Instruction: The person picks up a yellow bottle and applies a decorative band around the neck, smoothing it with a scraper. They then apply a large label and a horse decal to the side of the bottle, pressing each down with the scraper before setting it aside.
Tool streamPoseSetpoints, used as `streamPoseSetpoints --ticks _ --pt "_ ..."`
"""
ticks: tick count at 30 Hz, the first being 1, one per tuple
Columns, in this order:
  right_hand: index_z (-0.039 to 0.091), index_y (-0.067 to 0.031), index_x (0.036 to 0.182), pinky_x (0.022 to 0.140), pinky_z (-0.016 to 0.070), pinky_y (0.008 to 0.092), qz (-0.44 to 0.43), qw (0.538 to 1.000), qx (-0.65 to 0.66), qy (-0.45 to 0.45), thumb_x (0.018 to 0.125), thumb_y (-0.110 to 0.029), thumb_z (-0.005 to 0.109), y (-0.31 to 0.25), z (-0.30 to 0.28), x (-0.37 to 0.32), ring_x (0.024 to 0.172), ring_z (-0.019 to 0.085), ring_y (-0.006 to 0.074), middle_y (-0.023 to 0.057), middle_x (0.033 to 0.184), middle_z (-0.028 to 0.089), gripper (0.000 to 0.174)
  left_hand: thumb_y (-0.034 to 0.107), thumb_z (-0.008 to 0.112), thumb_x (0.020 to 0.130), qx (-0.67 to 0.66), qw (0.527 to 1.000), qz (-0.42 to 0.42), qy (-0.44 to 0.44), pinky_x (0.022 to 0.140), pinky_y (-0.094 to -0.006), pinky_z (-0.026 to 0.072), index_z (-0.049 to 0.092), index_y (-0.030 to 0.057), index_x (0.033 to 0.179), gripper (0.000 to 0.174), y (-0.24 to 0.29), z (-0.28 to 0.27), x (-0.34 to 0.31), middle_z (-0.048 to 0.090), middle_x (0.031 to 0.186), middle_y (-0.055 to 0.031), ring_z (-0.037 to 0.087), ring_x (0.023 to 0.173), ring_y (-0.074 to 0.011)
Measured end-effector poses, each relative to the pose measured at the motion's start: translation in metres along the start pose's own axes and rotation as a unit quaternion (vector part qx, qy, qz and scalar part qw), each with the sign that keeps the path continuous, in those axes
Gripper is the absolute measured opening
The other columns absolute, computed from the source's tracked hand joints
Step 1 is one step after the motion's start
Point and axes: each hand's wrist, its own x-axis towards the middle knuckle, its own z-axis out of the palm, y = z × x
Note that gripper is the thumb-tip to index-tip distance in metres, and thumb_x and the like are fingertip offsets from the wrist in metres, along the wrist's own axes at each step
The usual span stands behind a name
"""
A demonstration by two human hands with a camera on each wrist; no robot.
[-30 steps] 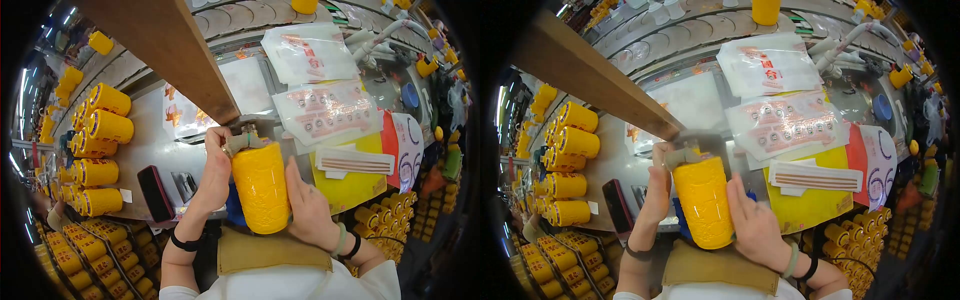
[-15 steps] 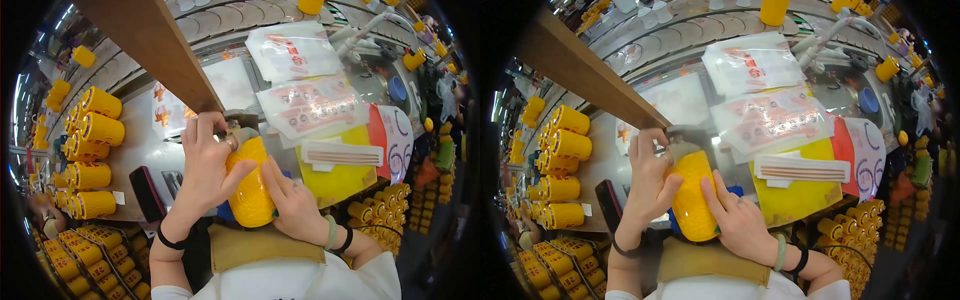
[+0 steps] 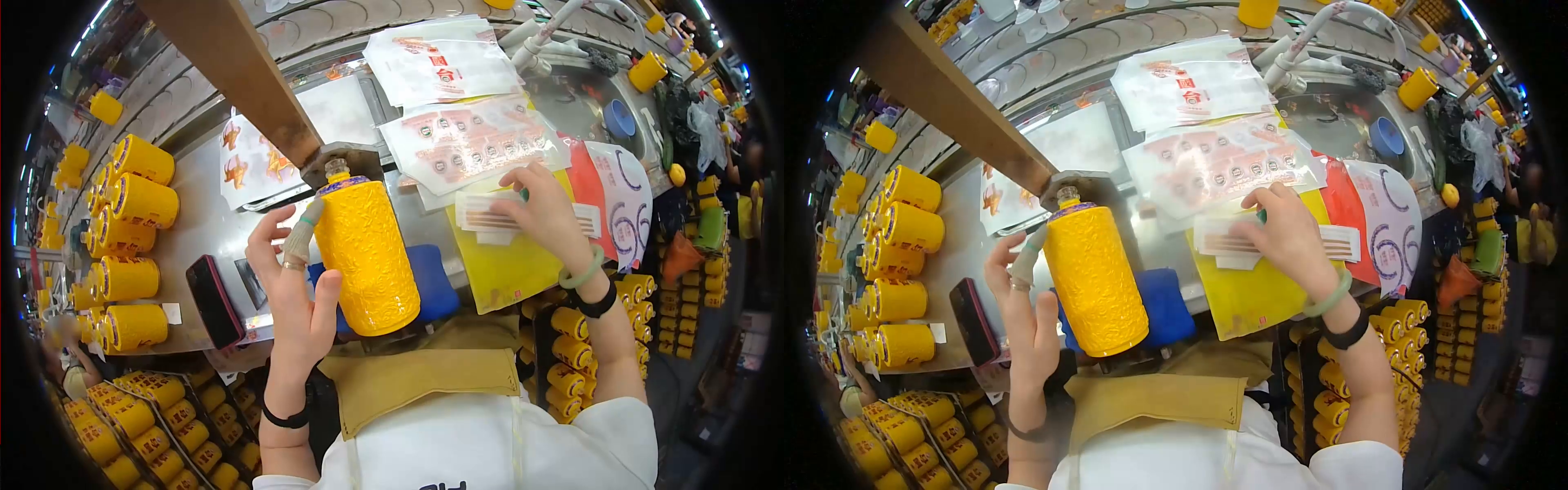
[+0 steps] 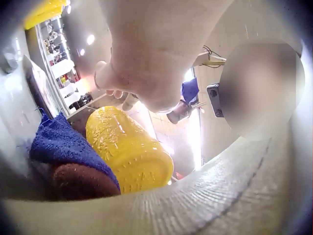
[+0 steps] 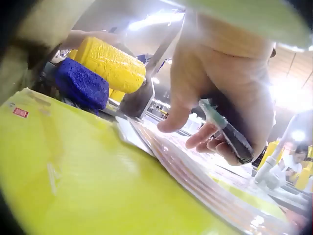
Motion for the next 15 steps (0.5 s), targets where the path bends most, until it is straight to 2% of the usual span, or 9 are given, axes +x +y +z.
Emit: streamPoseSetpoints --ticks 2,4,6,7,8,10,11,12,15 --pt "0.072 -0.0037 0.098 0.081 0.0519 0.041 -0.025 1.0 -0.004 -0.012 0.083 -0.023 0.083 0.012 0.008 0.005 0.091 0.062 0.0333 0.0141 0.092 0.061 0.027 0.041 0.056 0.102 -0.034 0.999 -0.014 0.015 0.111 -0.0467 0.0328 0.057 -0.0055 0.141 0.061 -0.001 0.001 -0.012 0.041 0.149 -0.018 0.04 0.127 -0.0329" --pt "0.073 -0.0042 0.099 0.081 0.0514 0.04 -0.035 0.999 -0.003 -0.024 0.081 -0.024 0.085 0.027 0.009 0.012 0.09 0.062 0.032 0.0137 0.092 0.06 0.029 0.051 0.057 0.101 -0.048 0.998 -0.048 0.009 0.115 -0.0465 0.0318 0.05 -0.0046 0.147 0.073 0.002 0.003 -0.025 0.038 0.15 -0.0184 0.039 0.134 -0.0331" --pt "0.074 -0.0046 0.099 0.08 0.0509 0.039 -0.047 0.998 0.002 -0.039 0.08 -0.025 0.086 0.032 0.008 0.016 0.088 0.061 0.0307 0.0133 0.092 0.06 0.03 0.064 0.058 0.097 -0.215 0.974 -0.069 0.025 0.119 -0.0455 0.0301 0.039 -0.0025 0.156 0.091 0.002 0.01 -0.038 0.034 0.153 -0.0198 0.038 0.141 -0.0343" --pt "0.075 -0.0053 0.101 0.08 0.0504 0.038 -0.039 0.996 0.023 -0.075 0.08 -0.024 0.085 0.03 0.002 0.017 0.087 0.061 0.0291 0.0125 0.092 0.06 0.029 0.067 0.075 0.085 -0.146 0.988 -0.044 -0.015 0.121 -0.0449 0.0299 0.03 -0.0004 0.161 0.112 -0.008 0.006 -0.048 0.032 0.155 -0.0207 0.037 0.145 -0.0351" --pt "0.076 -0.0059 0.102 0.08 0.0498 0.0369 -0.031 0.992 0.043 -0.112 0.081 -0.023 0.085 0.026 -0.003 0.019 0.086 0.06 0.0274 0.0117 0.092 0.06 0.029 0.067 0.075 0.085 -0.142 0.989 -0.048 -0.012 0.121 -0.0449 0.0299 0.03 -0.0004 0.161 0.112 -0.009 0.007 -0.054 0.032 0.155 -0.0207 0.037 0.145 -0.0351" --pt "0.077 -0.0052 0.1 0.079 0.0485 0.0354 -0.042 0.992 0.035 -0.115 0.084 -0.016 0.081 0.024 -0.003 0.02 0.083 0.059 0.0249 0.0107 0.089 0.06 0.02 0.055 0.092 0.074 -0.141 0.988 -0.049 -0.029 0.121 -0.0448 0.0323 0.028 0.0005 0.162 0.121 -0.004 0.014 -0.062 0.033 0.155 -0.0206 0.039 0.143 -0.0349" --pt "0.078 -0.0044 0.099 0.078 0.0484 0.0358 -0.039 0.993 0.043 -0.107 0.086 -0.014 0.079 0.027 -0.002 0.022 0.083 0.059 0.0249 0.0108 0.087 0.061 0.016 0.039 0.102 0.062 -0.149 0.987 -0.054 -0.009 0.12 -0.0454 0.0345 0.03 0.0008 0.161 0.128 -0.001 0.02 -0.064 0.035 0.155 -0.0199 0.039 0.144 -0.0349" --pt "0.078 -0.0036 0.097 0.078 0.0482 0.0363 -0.037 0.993 0.05 -0.1 0.087 -0.011 0.077 0.029 -0.001 0.024 0.083 0.06 0.0249 0.011 0.085 0.062 0.012 0.039 0.102 0.062 -0.146 0.988 -0.057 -0.007 0.12 -0.0454 0.0345 0.03 0.0008 0.161 0.128 0.002 0.023 -0.065 0.035 0.155 -0.0199 0.039 0.144 -0.0349" --pt "0.077 -0.0009 0.095 0.077 0.0478 0.0356 -0.063 0.993 0.066 -0.076 0.09 -0.009 0.074 0.032 0.005 0.023 0.082 0.06 0.0246 0.0113 0.086 0.064 0.011 0.01 0.098 0.068 -0.152 0.984 -0.094 0.011 0.115 -0.0417 0.0434 0.027 0.0003 0.161 0.118 0.007 0.036 -0.067 0.046 0.152 -0.0154 0.053 0.137 -0.0279"
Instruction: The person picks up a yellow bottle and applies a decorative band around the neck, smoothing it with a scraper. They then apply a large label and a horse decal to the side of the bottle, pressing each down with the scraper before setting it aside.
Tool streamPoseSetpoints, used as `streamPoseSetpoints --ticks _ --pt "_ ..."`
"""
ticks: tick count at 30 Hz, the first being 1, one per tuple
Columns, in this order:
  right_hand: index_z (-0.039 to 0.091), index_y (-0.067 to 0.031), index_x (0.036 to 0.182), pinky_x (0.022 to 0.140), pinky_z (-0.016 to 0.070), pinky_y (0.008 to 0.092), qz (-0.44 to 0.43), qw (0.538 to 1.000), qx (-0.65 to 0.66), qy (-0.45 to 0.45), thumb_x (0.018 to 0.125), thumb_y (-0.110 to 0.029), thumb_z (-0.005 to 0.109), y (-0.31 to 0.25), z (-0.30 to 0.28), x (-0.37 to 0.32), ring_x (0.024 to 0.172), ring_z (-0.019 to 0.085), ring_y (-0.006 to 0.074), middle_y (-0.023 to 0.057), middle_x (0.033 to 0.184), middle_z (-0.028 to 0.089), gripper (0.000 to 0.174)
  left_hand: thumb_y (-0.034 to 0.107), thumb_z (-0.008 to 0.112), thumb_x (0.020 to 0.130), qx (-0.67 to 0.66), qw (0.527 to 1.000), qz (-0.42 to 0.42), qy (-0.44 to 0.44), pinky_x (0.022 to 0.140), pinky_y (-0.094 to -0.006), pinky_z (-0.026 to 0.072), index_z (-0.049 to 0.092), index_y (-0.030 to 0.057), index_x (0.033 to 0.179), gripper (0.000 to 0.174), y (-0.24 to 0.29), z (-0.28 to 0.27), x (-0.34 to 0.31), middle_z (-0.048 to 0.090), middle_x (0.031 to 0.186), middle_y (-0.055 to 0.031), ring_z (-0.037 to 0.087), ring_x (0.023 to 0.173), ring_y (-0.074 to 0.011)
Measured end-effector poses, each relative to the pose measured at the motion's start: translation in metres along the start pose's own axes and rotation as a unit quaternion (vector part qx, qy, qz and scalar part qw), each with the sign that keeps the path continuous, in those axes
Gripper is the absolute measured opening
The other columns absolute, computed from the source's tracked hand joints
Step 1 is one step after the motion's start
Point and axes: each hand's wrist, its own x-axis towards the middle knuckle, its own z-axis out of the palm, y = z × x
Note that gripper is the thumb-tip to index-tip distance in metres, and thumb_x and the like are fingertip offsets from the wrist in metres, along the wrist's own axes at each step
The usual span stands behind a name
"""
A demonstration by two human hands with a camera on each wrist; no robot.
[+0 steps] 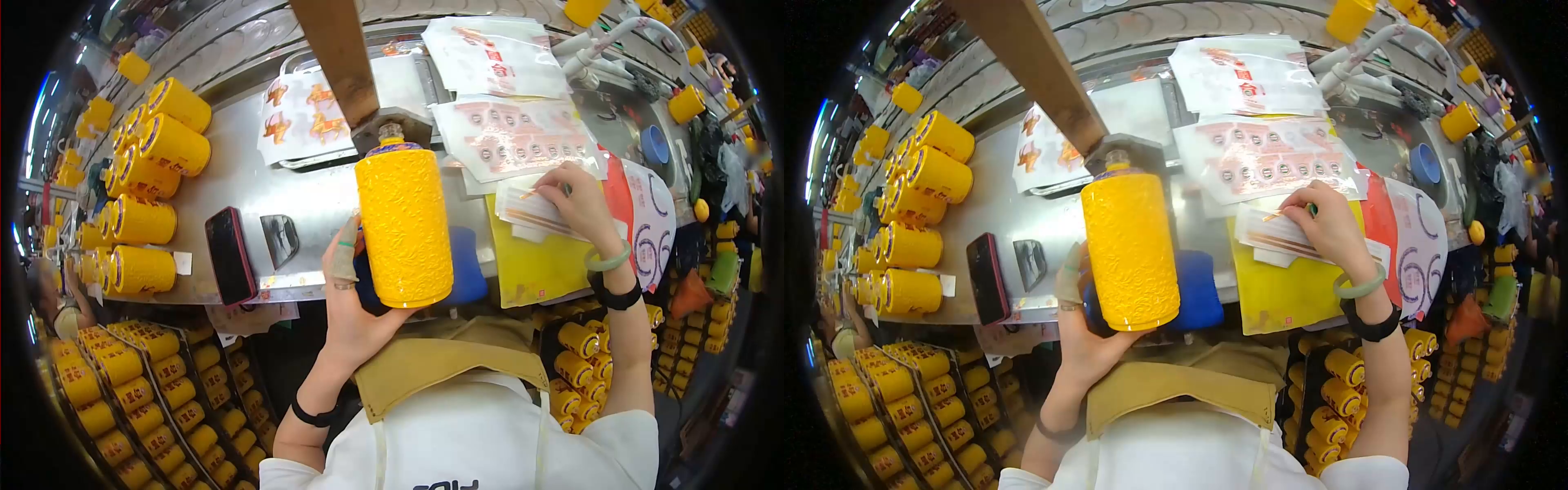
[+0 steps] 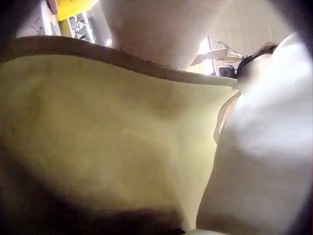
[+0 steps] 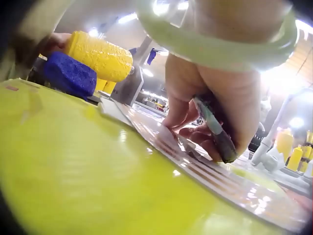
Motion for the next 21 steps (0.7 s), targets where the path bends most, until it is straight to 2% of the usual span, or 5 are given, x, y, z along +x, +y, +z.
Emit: streamPoseSetpoints --ticks 7,11,13,17,21 --pt "0.07 0.0012 0.101 0.074 0.0467 0.0291 0.095 0.992 0.068 0.037 0.098 -0.007 0.067 -0.012 0.0 -0.01 0.076 0.06 0.0143 0.0064 0.085 0.069 0.01 0.007 0.095 0.072 -0.066 0.997 -0.026 0.043 0.116 -0.0411 0.0434 0.024 0.002 0.163 0.115 -0.008 0.013 -0.004 0.045 0.155 -0.0177 0.052 0.139 -0.0278" --pt "0.069 0.0015 0.103 0.074 0.0465 0.026 0.032 0.991 0.11 0.066 0.1 -0.006 0.064 -0.028 0.0 -0.02 0.077 0.06 0.0104 0.0044 0.083 0.069 0.01 0.008 0.094 0.074 -0.028 0.999 -0.007 0.036 0.116 -0.0411 0.0432 0.022 0.0019 0.163 0.115 -0.003 0.015 -0.001 0.045 0.157 -0.0198 0.052 0.141 -0.0287" --pt "0.069 0.0021 0.104 0.076 0.0473 0.0254 0.023 0.989 0.132 0.06 0.1 -0.005 0.062 -0.041 -0.002 -0.026 0.081 0.062 0.01 0.0044 0.085 0.07 0.01 0.016 0.095 0.071 -0.029 0.995 -0.043 0.089 0.116 -0.0454 0.0422 0.039 -0.0012 0.156 0.103 -0.006 0.023 0.002 0.054 0.146 -0.0234 0.053 0.137 -0.0382" --pt "0.069 0.0023 0.104 0.075 0.0476 0.0255 0.017 0.986 0.156 0.06 0.1 -0.004 0.063 -0.069 0.002 -0.038 0.081 0.063 0.0101 0.0041 0.086 0.07 0.01 0.01 0.092 0.077 0.081 0.995 -0.05 0.027 0.116 -0.0424 0.042 0.042 -0.0023 0.155 0.093 -0.005 0.011 -0.001 0.062 0.143 -0.0213 0.053 0.141 -0.0298" --pt "0.07 0.0018 0.103 0.072 0.0477 0.0263 -0.016 0.98 0.185 0.072 0.098 -0.001 0.065 -0.098 0.011 -0.049 0.08 0.062 0.0104 0.0042 0.087 0.07 0.008 0.01 0.089 0.075 0.167 0.978 0.112 0.053 0.117 -0.0529 0.0385 0.053 -0.0038 0.146 0.081 0.009 -0.002 0.0 0.056 0.15 -0.0255 0.052 0.141 -0.0417"
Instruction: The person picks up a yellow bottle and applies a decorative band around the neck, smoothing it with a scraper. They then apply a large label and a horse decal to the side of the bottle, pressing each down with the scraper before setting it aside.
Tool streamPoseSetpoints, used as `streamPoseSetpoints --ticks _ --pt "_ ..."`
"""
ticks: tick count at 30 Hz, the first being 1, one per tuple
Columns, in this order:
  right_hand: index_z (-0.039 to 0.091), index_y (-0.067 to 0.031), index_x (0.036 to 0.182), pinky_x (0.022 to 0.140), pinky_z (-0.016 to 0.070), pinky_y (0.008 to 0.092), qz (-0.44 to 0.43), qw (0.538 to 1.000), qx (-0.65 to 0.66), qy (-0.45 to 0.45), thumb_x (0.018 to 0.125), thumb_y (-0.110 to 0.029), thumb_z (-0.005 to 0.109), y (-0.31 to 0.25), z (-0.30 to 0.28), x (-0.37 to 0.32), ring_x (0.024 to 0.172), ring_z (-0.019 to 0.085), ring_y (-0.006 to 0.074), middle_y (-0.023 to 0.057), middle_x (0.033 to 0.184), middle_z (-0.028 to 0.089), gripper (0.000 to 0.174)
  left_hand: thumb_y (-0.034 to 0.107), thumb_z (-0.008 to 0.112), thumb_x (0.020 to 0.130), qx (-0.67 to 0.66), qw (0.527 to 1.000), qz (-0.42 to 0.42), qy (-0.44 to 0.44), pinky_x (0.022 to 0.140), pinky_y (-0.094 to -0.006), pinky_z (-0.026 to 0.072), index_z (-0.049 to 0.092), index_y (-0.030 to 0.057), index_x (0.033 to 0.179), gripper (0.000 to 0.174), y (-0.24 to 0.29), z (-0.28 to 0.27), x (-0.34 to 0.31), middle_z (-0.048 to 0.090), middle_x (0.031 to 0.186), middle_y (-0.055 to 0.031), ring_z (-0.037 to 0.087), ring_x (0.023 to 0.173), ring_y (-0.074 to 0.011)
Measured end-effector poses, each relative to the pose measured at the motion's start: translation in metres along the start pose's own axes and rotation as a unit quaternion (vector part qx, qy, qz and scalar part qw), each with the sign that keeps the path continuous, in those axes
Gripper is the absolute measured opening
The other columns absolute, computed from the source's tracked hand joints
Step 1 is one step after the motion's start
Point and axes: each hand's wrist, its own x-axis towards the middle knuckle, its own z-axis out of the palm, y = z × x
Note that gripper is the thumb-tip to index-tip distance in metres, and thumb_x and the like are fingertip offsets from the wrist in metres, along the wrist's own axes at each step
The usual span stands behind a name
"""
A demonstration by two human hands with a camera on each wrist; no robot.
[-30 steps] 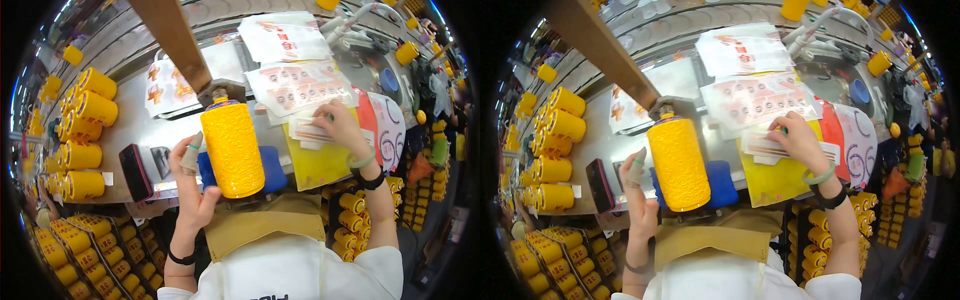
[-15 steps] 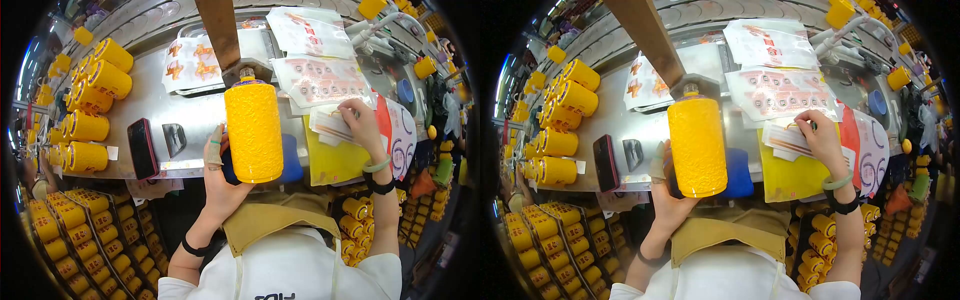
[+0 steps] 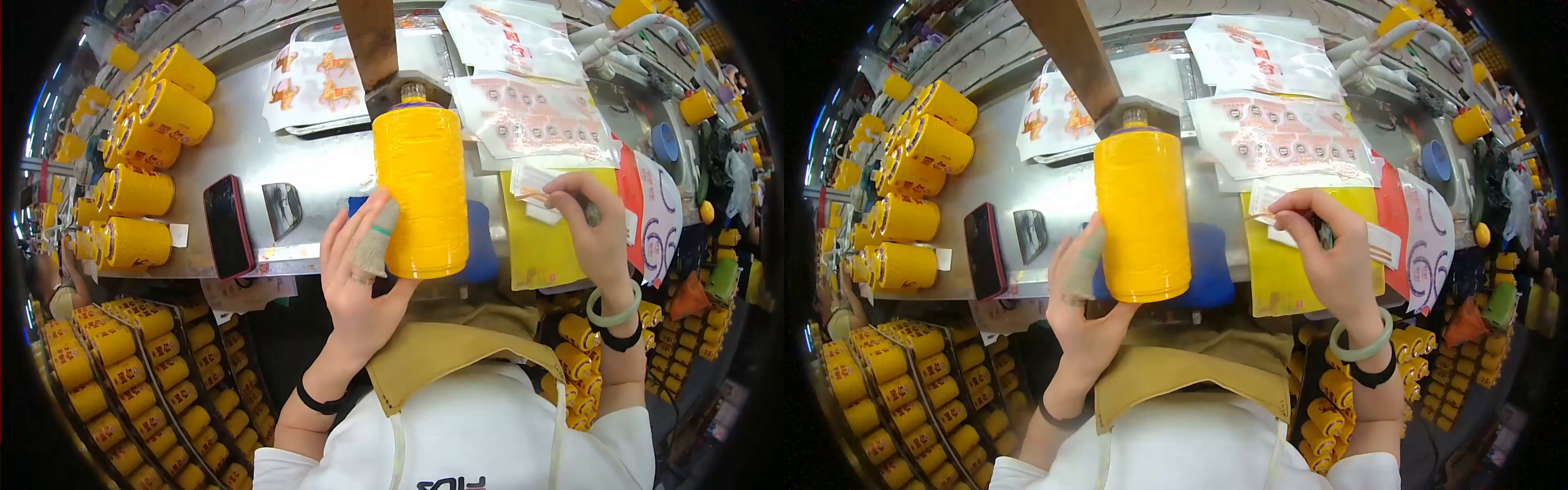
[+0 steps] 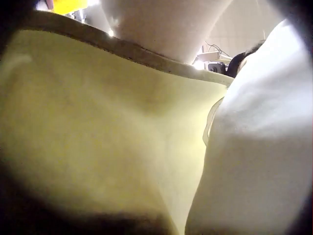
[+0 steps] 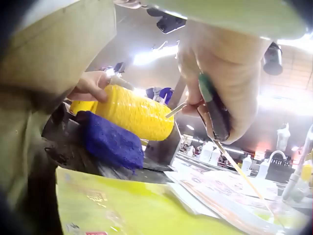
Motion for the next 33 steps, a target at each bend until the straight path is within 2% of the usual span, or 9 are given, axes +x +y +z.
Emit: streamPoseSetpoints --ticks 3,6,10,14,17,20,23,26,33 --pt "0.072 0.0008 0.1 0.071 0.0474 0.0268 -0.044 0.999 -0.016 -0.009 0.095 0.001 0.068 -0.014 0.012 -0.009 0.078 0.061 0.0112 0.0051 0.089 0.071 0.007 0.014 0.091 0.075 -0.211 0.961 -0.174 0.037 0.12 -0.0532 0.0361 0.05 -0.0047 0.149 0.086 0.012 0.011 0.001 0.059 0.147 -0.0262 0.056 0.136 -0.043" --pt "0.075 -0.0018 0.095 0.069 0.0471 0.0296 -0.08 0.996 -0.032 -0.014 0.088 0.005 0.073 -0.027 0.029 -0.012 0.073 0.06 0.0175 0.0075 0.089 0.072 0.01 0.016 0.091 0.076 -0.144 0.977 -0.154 -0.038 0.12 -0.0542 0.0358 0.051 -0.0052 0.148 0.086 0.003 0.009 -0.004 0.057 0.148 -0.0265 0.056 0.135 -0.0432" --pt "0.077 -0.0044 0.094 0.069 0.0477 0.0357 -0.214 0.975 -0.056 -0.029 0.077 0.007 0.079 -0.036 0.043 -0.012 0.073 0.06 0.0264 0.008 0.084 0.071 0.02 0.018 0.094 0.073 -0.05 0.997 -0.041 0.037 0.118 -0.055 0.037 0.054 -0.0044 0.146 0.086 0.009 0.004 0.0 0.058 0.148 -0.0235 0.056 0.135 -0.0427" --pt "0.078 -0.0064 0.095 0.067 0.0476 0.0358 -0.267 0.962 -0.037 -0.037 0.074 0.006 0.081 -0.049 0.056 -0.013 0.074 0.06 0.0258 0.0062 0.085 0.071 0.024 0.018 0.095 0.072 -0.067 0.996 -0.04 0.044 0.118 -0.0553 0.0373 0.053 -0.003 0.147 0.089 0.007 0.013 -0.002 0.054 0.153 -0.0232 0.051 0.141 -0.0406" --pt "0.079 -0.0084 0.095 0.065 0.0482 0.0361 -0.298 0.953 -0.019 -0.058 0.072 0.001 0.084 -0.056 0.07 -0.015 0.074 0.059 0.0271 0.0047 0.084 0.069 0.025 0.02 0.096 0.071 -0.193 0.976 -0.094 0.044 0.121 -0.0532 0.0336 0.045 -0.0009 0.154 0.099 0.004 0.018 -0.007 0.045 0.16 -0.0225 0.044 0.147 -0.0388" --pt "0.078 -0.0088 0.094 0.065 0.0487 0.0367 -0.281 0.955 -0.038 -0.084 0.073 0.0 0.084 -0.043 0.071 -0.016 0.074 0.06 0.027 0.0044 0.083 0.069 0.024 0.014 0.092 0.076 -0.195 0.974 -0.116 -0.008 0.125 -0.0481 0.0271 0.033 -0.0015 0.16 0.104 0.006 0.008 -0.012 0.037 0.164 -0.0226 0.037 0.152 -0.0374" --pt "0.078 -0.0085 0.093 0.065 0.0488 0.0369 -0.274 0.958 -0.037 -0.08 0.075 0.0 0.082 -0.039 0.067 -0.017 0.075 0.06 0.0273 0.0045 0.083 0.07 0.021 0.003 0.07 0.088 -0.331 0.931 -0.137 -0.069 0.128 -0.0432 0.0199 0.021 -0.0076 0.163 0.09 0.004 -0.003 -0.016 0.029 0.167 -0.0237 0.028 0.157 -0.0331" --pt "0.077 -0.008 0.093 0.065 0.049 0.0371 -0.265 0.959 -0.04 -0.087 0.077 0.0 0.081 -0.039 0.066 -0.018 0.075 0.06 0.0276 0.0051 0.083 0.069 0.018 0.003 0.065 0.094 -0.436 0.88 -0.184 -0.033 0.128 -0.0427 0.0185 0.019 -0.0076 0.163 0.084 0.005 0.005 -0.019 0.025 0.169 -0.0227 0.026 0.157 -0.0317" --pt "0.076 -0.007 0.096 0.066 0.0492 0.0384 -0.248 0.963 -0.055 -0.091 0.079 -0.001 0.081 -0.036 0.064 -0.019 0.075 0.06 0.0289 0.0072 0.084 0.068 0.018 0.007 0.061 0.098 -0.37 0.913 -0.163 -0.052 0.129 -0.0429 0.0103 0.015 -0.0083 0.164 0.082 0.006 0.009 -0.023 0.02 0.171 -0.0219 0.019 0.159 -0.0308"
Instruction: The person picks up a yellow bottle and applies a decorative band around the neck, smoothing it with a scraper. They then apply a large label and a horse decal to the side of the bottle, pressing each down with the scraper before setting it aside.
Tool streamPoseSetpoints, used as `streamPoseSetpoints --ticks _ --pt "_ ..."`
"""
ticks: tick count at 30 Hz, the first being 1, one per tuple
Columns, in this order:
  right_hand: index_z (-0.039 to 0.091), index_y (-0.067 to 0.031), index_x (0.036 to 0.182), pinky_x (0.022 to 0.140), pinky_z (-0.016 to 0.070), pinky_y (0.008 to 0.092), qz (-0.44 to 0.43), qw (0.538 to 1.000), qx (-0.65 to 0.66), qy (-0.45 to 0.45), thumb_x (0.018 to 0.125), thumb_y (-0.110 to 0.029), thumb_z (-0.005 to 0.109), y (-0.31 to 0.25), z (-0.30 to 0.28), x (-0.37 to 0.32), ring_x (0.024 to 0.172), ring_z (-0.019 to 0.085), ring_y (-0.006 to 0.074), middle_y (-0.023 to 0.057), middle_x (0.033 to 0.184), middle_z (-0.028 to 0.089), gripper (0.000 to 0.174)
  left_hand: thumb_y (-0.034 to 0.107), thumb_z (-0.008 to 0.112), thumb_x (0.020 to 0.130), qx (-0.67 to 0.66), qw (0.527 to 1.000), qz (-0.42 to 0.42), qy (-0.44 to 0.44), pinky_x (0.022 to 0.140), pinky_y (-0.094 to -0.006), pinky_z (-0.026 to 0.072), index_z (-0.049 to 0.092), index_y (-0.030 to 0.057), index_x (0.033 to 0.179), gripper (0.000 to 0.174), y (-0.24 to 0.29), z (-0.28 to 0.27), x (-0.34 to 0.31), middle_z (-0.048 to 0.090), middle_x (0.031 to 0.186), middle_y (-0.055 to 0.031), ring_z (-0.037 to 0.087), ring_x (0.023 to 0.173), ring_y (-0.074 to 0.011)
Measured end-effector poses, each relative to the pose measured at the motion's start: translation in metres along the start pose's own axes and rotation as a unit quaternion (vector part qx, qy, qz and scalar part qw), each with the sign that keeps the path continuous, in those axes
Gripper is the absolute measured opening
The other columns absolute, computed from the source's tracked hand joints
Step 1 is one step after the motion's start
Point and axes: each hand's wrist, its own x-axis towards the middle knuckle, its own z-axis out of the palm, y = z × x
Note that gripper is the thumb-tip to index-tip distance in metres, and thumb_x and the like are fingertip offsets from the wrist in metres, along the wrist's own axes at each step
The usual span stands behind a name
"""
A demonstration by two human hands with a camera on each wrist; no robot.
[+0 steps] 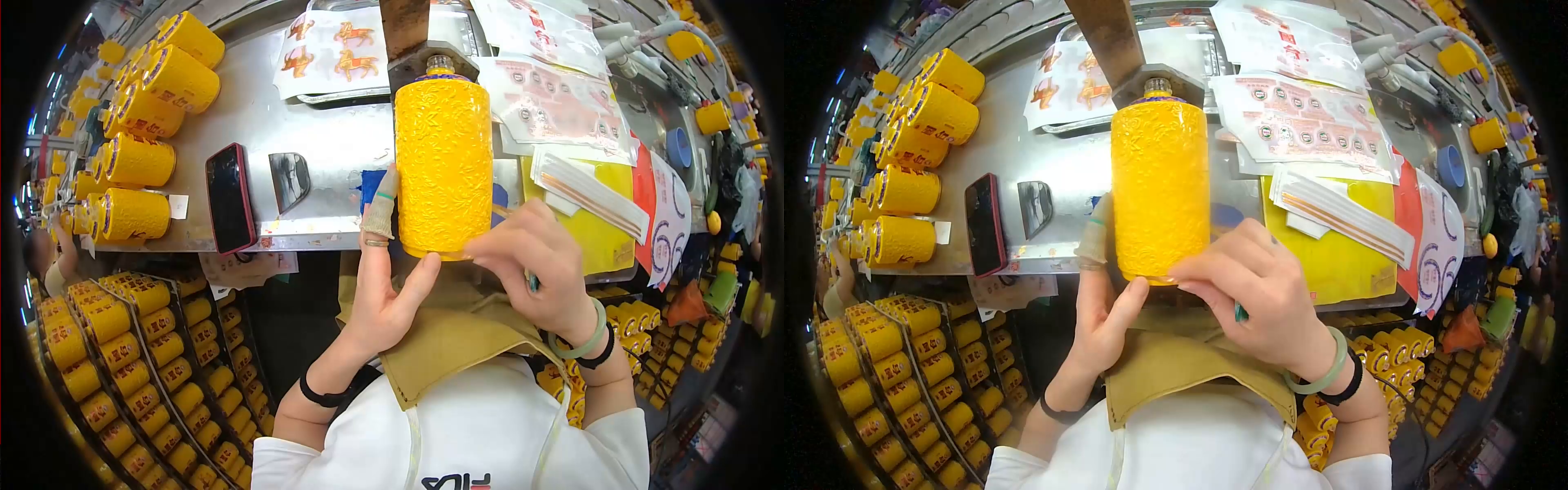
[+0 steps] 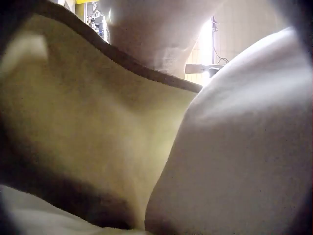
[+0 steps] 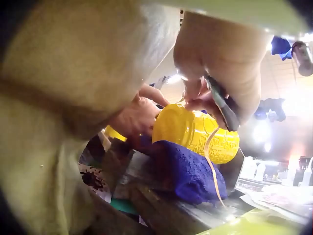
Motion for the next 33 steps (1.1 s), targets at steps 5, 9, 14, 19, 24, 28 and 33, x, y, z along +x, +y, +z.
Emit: streamPoseSetpoints --ticks 5,9,14,19,24,28,33 --pt "0.072 -0.0046 0.097 0.067 0.0475 0.0395 0.062 0.998 -0.02 -0.005 0.082 -0.005 0.082 -0.006 -0.004 -0.001 0.074 0.058 0.0307 0.0097 0.084 0.066 0.018 0.008 0.062 0.098 -0.064 0.998 -0.013 0.008 0.129 -0.0434 0.0082 0.016 -0.0078 0.164 0.082 -0.001 0.002 -0.002 0.019 0.171 -0.0219 0.018 0.159 -0.0317" --pt "0.069 -0.0038 0.096 0.065 0.0456 0.0397 0.079 0.997 -0.016 0.0 0.084 -0.008 0.081 -0.008 -0.002 -0.001 0.073 0.056 0.0309 0.0099 0.082 0.063 0.018 0.01 0.063 0.098 -0.033 0.999 -0.023 0.025 0.128 -0.0436 0.0108 0.016 -0.0076 0.163 0.082 0.004 0.007 0.0 0.022 0.169 -0.0218 0.021 0.157 -0.0328" --pt "0.07 -0.0039 0.096 0.065 0.0461 0.039 0.112 0.993 -0.022 -0.002 0.084 -0.01 0.083 -0.015 -0.005 -0.003 0.072 0.057 0.0286 0.0094 0.082 0.063 0.019 0.011 0.064 0.098 -0.003 1.0 -0.016 0.02 0.128 -0.0433 0.0112 0.016 -0.0073 0.163 0.083 0.002 0.006 -0.001 0.023 0.169 -0.0217 0.022 0.156 -0.0335" --pt "0.071 -0.0034 0.094 0.063 0.0464 0.0368 0.142 0.989 -0.036 -0.029 0.084 -0.011 0.084 -0.019 -0.01 0.0 0.07 0.058 0.0246 0.0084 0.081 0.064 0.019 0.011 0.064 0.099 0.02 1.0 -0.01 0.015 0.128 -0.043 0.0089 0.016 -0.0071 0.163 0.082 0.0 0.005 -0.001 0.023 0.169 -0.0221 0.02 0.157 -0.0332" --pt "0.07 -0.0002 0.088 0.059 0.0422 0.0311 0.269 0.957 0.1 -0.032 0.087 -0.005 0.08 -0.024 -0.01 0.001 0.063 0.052 0.0156 0.006 0.078 0.061 0.011 0.007 0.074 0.091 0.008 1.0 0.02 0.016 0.128 -0.0453 0.0165 0.021 -0.0065 0.162 0.09 0.003 0.0 0.0 0.029 0.167 -0.0232 0.03 0.154 -0.0347" --pt "0.071 -0.0004 0.088 0.059 0.0403 0.0299 0.268 0.956 0.102 -0.055 0.087 -0.003 0.079 -0.031 -0.014 0.004 0.063 0.049 0.0142 0.0048 0.076 0.06 0.009 -0.003 0.073 0.086 0.135 0.989 0.033 0.042 0.127 -0.0479 0.021 0.032 -0.0051 0.159 0.084 -0.005 -0.004 -0.001 0.041 0.16 -0.0257 0.042 0.148 -0.0393" --pt "0.072 -0.0021 0.088 0.058 0.0387 0.0297 0.23 0.962 0.135 -0.063 0.087 -0.004 0.079 -0.043 -0.012 0.011 0.061 0.047 0.0149 0.0047 0.073 0.059 0.007 -0.002 0.063 0.088 0.055 0.998 0.026 0.024 0.129 -0.0481 0.013 0.027 -0.0078 0.16 0.081 -0.008 -0.006 -0.003 0.036 0.164 -0.0248 0.036 0.152 -0.0382"
